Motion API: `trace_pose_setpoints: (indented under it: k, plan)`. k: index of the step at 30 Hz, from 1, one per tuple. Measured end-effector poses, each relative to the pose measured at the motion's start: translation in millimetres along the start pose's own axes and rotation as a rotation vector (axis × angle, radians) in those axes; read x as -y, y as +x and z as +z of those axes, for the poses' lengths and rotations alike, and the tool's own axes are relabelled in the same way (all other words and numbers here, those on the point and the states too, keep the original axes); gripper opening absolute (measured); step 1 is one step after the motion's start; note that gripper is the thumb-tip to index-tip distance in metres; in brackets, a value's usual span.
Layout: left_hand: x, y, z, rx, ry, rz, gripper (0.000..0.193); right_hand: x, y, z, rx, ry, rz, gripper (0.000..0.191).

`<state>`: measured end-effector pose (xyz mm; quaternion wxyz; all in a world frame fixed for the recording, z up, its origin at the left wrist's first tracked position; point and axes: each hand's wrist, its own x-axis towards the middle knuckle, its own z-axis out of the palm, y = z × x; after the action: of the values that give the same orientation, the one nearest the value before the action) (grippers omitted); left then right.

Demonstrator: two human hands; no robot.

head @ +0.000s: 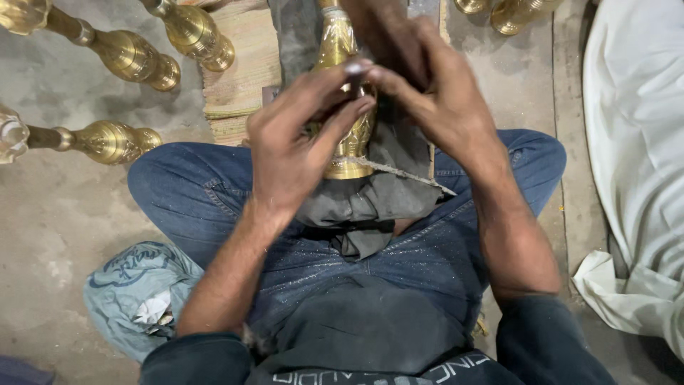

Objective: The person sits cross-legged on the floor with a brass vase held against a cloth pad on their lap. They hold a chisel against the vase surface and strike it with a wooden mallet, engraving decorative patterns, repositioning the chisel and rotating the vase to work different areas.

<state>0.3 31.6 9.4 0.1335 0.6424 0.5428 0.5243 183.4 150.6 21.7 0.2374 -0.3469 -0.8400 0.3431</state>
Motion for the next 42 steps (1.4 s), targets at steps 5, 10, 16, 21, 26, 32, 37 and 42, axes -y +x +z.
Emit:
trace_pose_setpoints:
  k: [5, 10, 16, 21, 26, 32, 37, 42]
  plan:
    - [0, 15, -12, 0.135, 0.109, 0.036, 0.036, -2, -18, -23, -0.203, -0.192, -0.179, 0.047]
    - [-12, 21, -17, 0.150, 0.104, -0.065, 0.033, -8, -26, -49, -0.280, -0.408, -0.343, 0.046]
    - [-15, 22, -17, 0.152, 0.151, 0.034, 0.031, -11, -34, -73, -0.348, -0.626, -0.362, 0.027]
    - [-13, 17, -18, 0.147, 0.113, 0.043, 0.031, -13, -33, -79, -0.263, -0.378, -0.200, 0.018]
    - [-8, 18, -16, 0.147, 0.120, 0.058, 0.034, -8, -41, -85, -0.285, -0.840, -0.409, 0.027]
    - [-11, 17, -16, 0.137, 0.122, 0.025, 0.035, -5, -48, -86, -0.252, -0.901, -0.383, 0.035]
    - [-14, 21, -17, 0.147, 0.109, 0.041, 0.029, -1, -43, -84, -0.229, -0.773, -0.336, 0.031]
    - [-16, 21, -19, 0.148, 0.108, 0.030, 0.031, 7, -41, -81, -0.190, -0.541, -0.081, 0.024]
